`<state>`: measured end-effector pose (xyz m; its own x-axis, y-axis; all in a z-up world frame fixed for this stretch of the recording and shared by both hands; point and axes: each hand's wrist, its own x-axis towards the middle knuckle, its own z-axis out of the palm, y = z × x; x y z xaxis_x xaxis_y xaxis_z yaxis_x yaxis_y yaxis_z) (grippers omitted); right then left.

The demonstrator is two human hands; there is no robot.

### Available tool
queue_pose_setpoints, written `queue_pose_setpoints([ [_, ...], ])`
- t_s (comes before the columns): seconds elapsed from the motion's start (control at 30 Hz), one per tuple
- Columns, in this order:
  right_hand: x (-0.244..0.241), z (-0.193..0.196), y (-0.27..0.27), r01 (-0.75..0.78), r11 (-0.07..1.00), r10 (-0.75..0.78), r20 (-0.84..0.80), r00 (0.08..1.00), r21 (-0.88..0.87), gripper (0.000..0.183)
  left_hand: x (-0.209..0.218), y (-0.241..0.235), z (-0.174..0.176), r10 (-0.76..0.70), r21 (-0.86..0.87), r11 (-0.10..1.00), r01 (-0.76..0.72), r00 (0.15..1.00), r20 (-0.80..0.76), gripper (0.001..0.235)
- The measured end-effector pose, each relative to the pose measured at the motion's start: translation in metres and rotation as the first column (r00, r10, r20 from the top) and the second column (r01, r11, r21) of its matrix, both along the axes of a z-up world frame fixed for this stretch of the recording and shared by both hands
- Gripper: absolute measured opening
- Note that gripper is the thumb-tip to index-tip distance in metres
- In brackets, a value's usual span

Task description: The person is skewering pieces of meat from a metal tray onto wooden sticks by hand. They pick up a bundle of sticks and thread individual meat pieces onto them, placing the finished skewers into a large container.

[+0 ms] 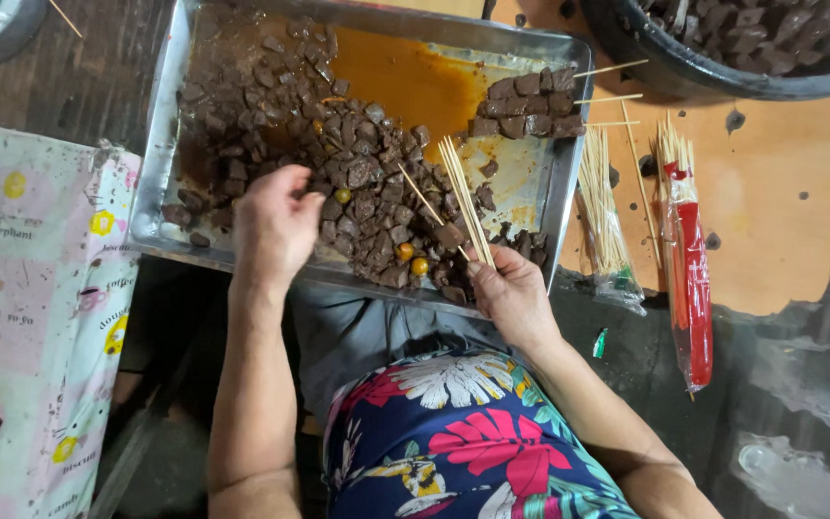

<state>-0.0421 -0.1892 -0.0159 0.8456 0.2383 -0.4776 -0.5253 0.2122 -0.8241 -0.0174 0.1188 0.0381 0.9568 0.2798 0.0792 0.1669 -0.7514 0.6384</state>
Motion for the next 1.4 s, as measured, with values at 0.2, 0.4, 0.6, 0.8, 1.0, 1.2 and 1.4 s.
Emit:
queue_pose_setpoints([
  [0.2,-0.001,0.003,0.005,-0.037,0.998,0.038,0.017,0.999,-0.059,0.011,0.032,-0.034,-0.01,-0.155,0.075,0.982,0.175,0.963,-0.222,0.024],
  [0.4,-0.01,-0.003,0.001,-0.049,0.996,0.05,0.011,0.999,-0.068,0.011,0.019,-0.035,-0.038,-0.211,0.146,0.971,0.187,0.961,0.176,0.024],
  [0.6,-0.007,-0.014,0.011,-0.082,0.997,0.082,0.036,0.996,-0.005,0.012,0.011,-0.027,-0.042,0.02,-0.137,0.991,-0.001,0.991,0.135,0.019],
  [0.8,-0.012,-0.008,0.025,-0.171,0.972,0.193,0.13,0.973,-0.16,0.016,0.013,-0.026,-0.028,0.23,-0.987,0.159,-0.013,0.973,0.024,0.015],
  [1.0,-0.014,-0.003,0.026,-0.169,0.971,0.195,0.148,0.97,-0.168,0.017,0.013,-0.035,-0.037,0.298,-0.998,0.063,-0.031,0.955,-0.011,0.008],
  [1.2,-0.014,-0.012,0.027,-0.157,0.968,0.197,0.206,0.958,-0.194,0.017,0.011,-0.04,-0.043,0.344,-0.997,-0.072,0.003,0.939,-0.022,0.005],
  [1.4,-0.012,-0.02,0.03,-0.15,0.978,0.175,0.182,0.968,-0.146,0.015,0.01,-0.044,-0.04,0.362,-0.999,-0.016,0.038,0.932,0.03,0.002],
])
